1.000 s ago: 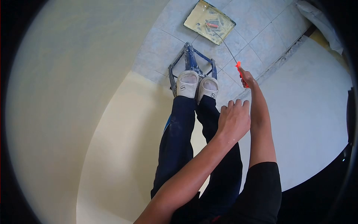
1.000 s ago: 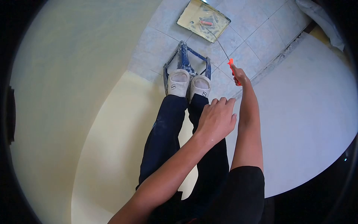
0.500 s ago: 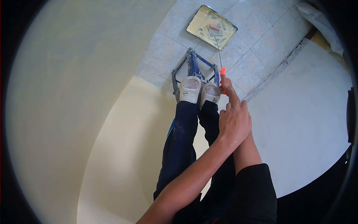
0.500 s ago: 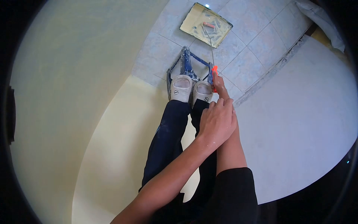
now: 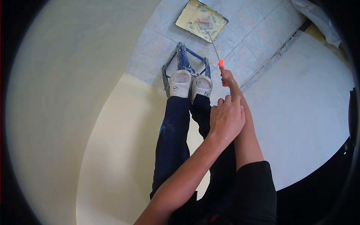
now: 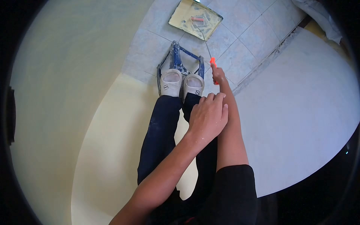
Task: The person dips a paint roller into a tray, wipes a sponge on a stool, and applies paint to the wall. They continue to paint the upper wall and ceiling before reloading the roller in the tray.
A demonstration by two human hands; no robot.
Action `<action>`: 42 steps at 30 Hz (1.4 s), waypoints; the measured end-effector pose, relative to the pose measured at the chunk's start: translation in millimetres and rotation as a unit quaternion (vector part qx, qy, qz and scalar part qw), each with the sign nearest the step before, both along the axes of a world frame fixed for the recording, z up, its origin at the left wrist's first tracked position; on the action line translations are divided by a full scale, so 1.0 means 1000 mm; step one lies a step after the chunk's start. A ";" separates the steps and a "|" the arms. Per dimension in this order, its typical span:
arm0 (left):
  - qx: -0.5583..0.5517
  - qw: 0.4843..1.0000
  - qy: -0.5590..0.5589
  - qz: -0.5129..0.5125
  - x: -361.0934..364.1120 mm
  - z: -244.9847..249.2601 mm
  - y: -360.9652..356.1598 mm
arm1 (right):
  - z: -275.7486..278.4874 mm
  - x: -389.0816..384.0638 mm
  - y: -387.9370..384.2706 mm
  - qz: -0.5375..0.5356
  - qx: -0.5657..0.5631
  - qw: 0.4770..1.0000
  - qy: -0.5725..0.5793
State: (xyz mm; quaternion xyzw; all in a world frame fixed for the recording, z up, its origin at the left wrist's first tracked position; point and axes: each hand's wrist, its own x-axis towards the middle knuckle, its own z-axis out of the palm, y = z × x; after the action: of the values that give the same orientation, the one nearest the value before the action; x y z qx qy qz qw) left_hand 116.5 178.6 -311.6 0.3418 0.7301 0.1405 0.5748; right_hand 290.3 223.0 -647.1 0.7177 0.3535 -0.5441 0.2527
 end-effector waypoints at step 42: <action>-0.003 0.915 0.003 0.403 -0.212 0.425 -0.258 | 0.756 0.131 -0.119 0.121 0.452 0.870 0.154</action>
State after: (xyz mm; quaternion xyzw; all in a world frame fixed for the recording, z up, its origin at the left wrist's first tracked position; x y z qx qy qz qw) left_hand -95.7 -79.2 113.3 0.0172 0.8081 0.3569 0.4683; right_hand 421.5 103.5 108.6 0.6123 0.6795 -0.3934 -0.0934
